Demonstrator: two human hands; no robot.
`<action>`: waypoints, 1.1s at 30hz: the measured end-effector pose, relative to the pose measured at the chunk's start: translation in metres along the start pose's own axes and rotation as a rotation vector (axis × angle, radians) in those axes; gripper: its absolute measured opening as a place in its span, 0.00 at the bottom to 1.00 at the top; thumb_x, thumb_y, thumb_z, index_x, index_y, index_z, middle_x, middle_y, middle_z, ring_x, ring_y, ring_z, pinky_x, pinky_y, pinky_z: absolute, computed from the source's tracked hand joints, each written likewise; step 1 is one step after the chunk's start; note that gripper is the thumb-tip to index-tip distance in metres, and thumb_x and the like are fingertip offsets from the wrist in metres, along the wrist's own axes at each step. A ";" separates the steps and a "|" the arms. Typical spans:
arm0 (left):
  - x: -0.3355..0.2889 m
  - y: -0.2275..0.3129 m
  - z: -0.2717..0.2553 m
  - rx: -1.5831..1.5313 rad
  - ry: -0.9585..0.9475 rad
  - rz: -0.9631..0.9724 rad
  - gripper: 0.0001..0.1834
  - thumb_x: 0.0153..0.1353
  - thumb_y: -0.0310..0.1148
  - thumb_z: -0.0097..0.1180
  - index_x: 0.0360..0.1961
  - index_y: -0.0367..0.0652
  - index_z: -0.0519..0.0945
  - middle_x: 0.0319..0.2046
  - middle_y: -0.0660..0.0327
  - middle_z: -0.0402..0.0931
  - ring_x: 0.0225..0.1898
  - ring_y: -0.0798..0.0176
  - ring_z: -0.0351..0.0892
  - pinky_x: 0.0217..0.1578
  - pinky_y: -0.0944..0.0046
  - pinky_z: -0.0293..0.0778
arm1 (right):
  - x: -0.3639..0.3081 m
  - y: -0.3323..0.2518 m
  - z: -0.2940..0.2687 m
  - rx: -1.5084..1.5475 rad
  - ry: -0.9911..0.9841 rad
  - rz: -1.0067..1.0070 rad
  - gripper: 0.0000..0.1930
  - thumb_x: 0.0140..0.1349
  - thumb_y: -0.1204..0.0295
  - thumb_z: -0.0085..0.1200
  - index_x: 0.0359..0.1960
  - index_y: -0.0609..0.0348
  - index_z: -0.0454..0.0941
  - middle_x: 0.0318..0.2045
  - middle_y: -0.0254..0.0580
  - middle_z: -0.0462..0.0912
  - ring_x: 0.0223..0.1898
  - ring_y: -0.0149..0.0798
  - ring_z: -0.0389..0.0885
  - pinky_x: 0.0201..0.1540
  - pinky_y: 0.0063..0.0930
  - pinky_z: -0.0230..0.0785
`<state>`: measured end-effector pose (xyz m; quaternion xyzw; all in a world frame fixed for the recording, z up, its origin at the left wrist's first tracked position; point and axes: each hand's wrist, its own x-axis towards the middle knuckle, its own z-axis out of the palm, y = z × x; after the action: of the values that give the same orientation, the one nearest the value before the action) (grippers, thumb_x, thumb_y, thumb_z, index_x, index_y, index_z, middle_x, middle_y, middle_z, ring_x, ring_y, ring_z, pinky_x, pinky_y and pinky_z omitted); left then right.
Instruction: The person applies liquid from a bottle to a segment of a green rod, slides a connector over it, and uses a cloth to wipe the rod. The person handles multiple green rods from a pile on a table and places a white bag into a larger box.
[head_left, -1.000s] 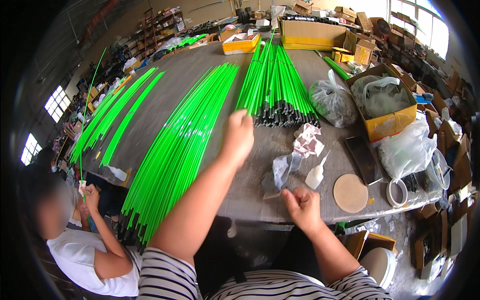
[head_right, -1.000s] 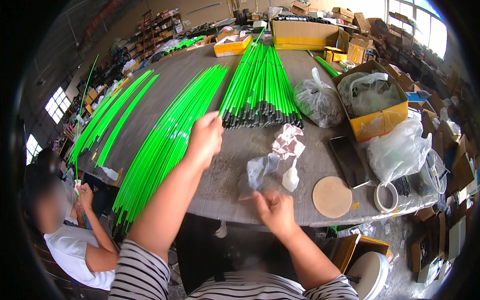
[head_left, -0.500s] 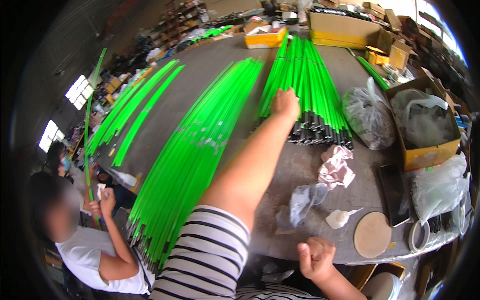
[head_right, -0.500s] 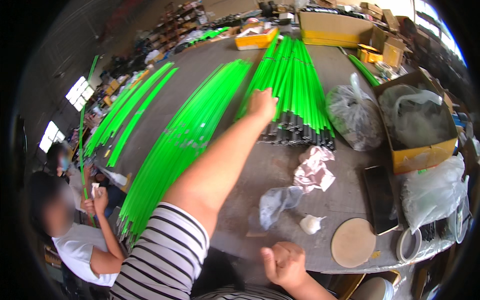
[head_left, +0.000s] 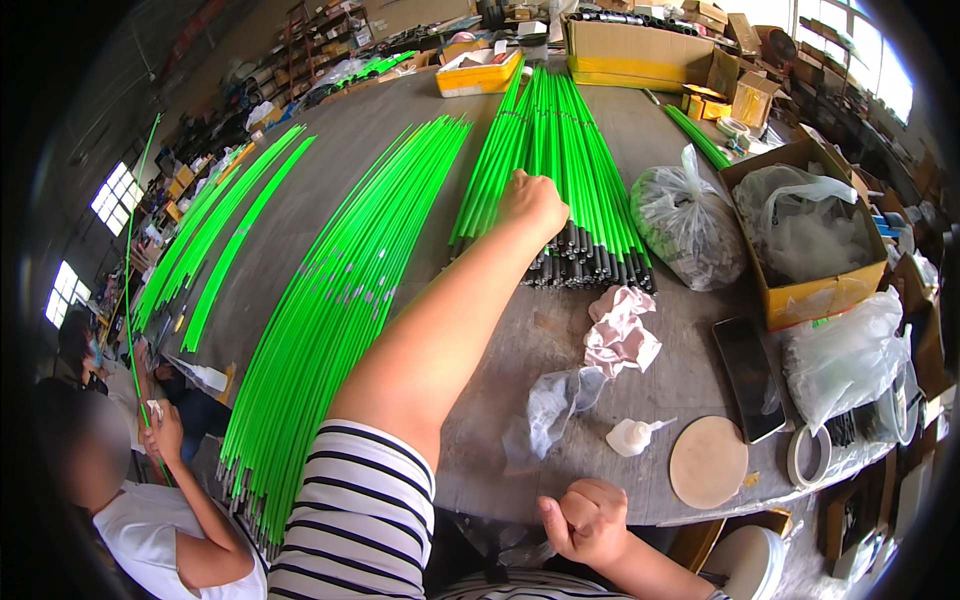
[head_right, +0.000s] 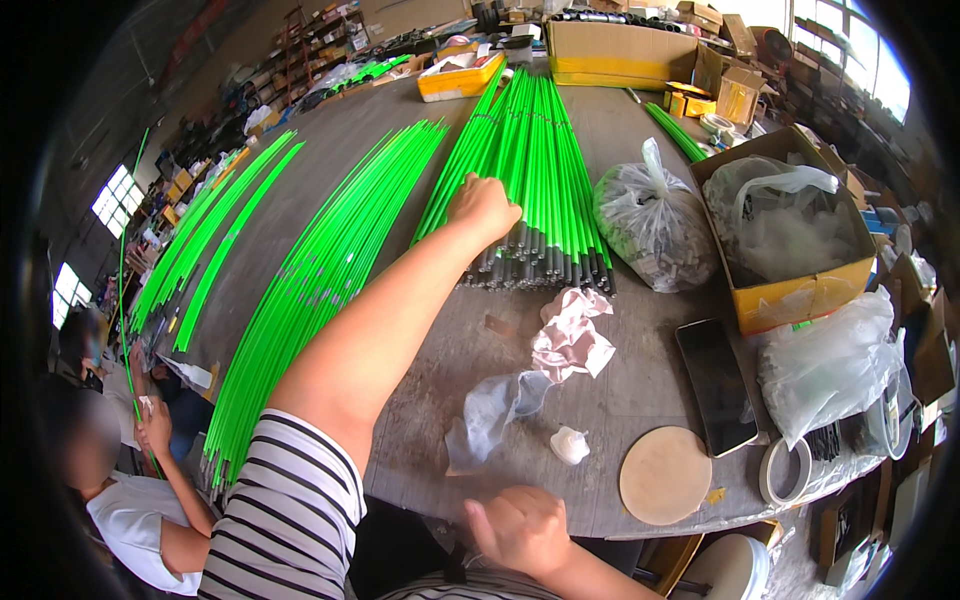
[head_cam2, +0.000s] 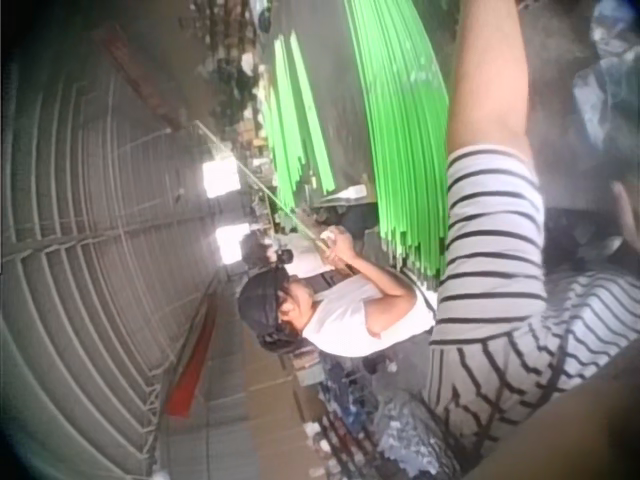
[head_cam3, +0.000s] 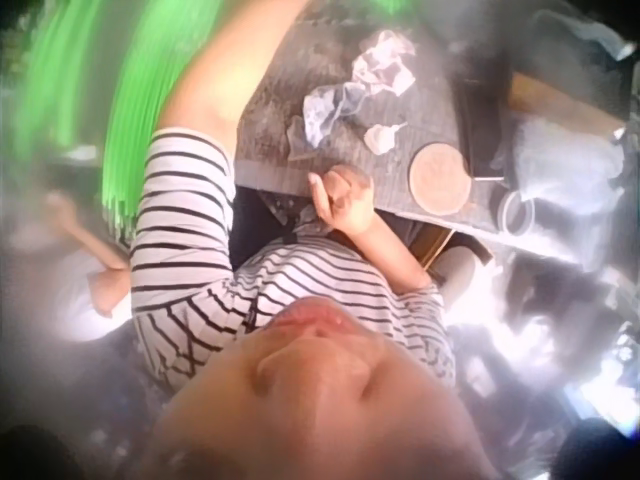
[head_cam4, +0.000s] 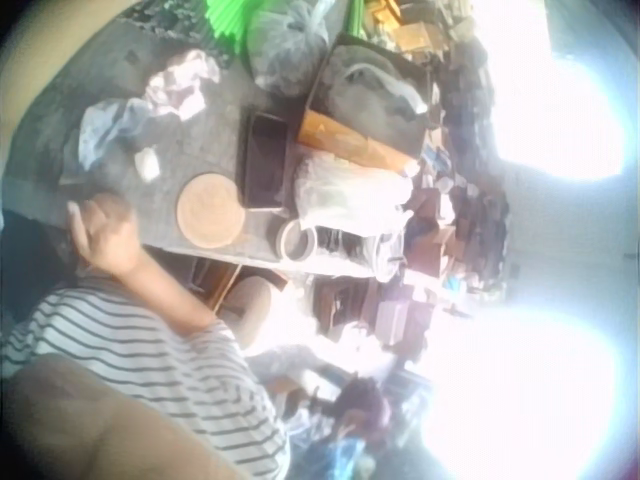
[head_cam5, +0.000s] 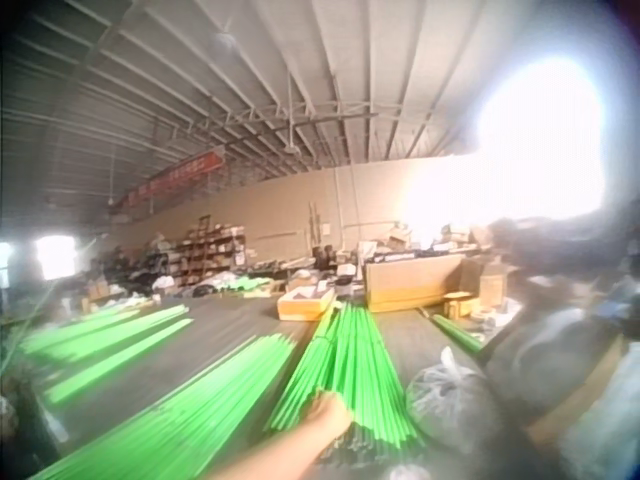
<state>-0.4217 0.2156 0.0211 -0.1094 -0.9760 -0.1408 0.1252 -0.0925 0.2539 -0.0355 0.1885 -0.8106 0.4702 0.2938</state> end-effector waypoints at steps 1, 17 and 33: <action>-0.008 0.004 -0.003 0.008 0.001 0.032 0.15 0.47 0.39 0.57 0.30 0.36 0.79 0.45 0.46 0.70 0.48 0.51 0.69 0.45 0.56 0.69 | 0.001 -0.001 0.000 -0.007 0.000 0.001 0.20 0.47 0.77 0.54 0.06 0.56 0.56 0.06 0.38 0.60 0.07 0.40 0.59 0.10 0.30 0.49; -0.170 -0.024 -0.159 0.309 0.467 0.584 0.43 0.49 0.46 0.57 0.63 0.48 0.51 0.65 0.49 0.34 0.66 0.47 0.33 0.61 0.41 0.34 | -0.009 -0.015 -0.003 -0.135 -0.051 0.102 0.15 0.58 0.69 0.48 0.15 0.61 0.69 0.13 0.52 0.70 0.16 0.55 0.70 0.19 0.42 0.62; -0.340 -0.064 -0.238 0.348 0.550 0.606 0.50 0.43 0.46 0.62 0.62 0.37 0.48 0.64 0.47 0.40 0.65 0.47 0.41 0.60 0.43 0.40 | -0.012 -0.018 0.009 -0.225 0.066 0.100 0.18 0.54 0.69 0.53 0.09 0.64 0.67 0.11 0.54 0.69 0.14 0.55 0.69 0.17 0.39 0.59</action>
<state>-0.0652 0.0234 0.1332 -0.3261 -0.8394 0.0447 0.4325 -0.0753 0.2376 -0.0352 0.0980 -0.8564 0.3965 0.3159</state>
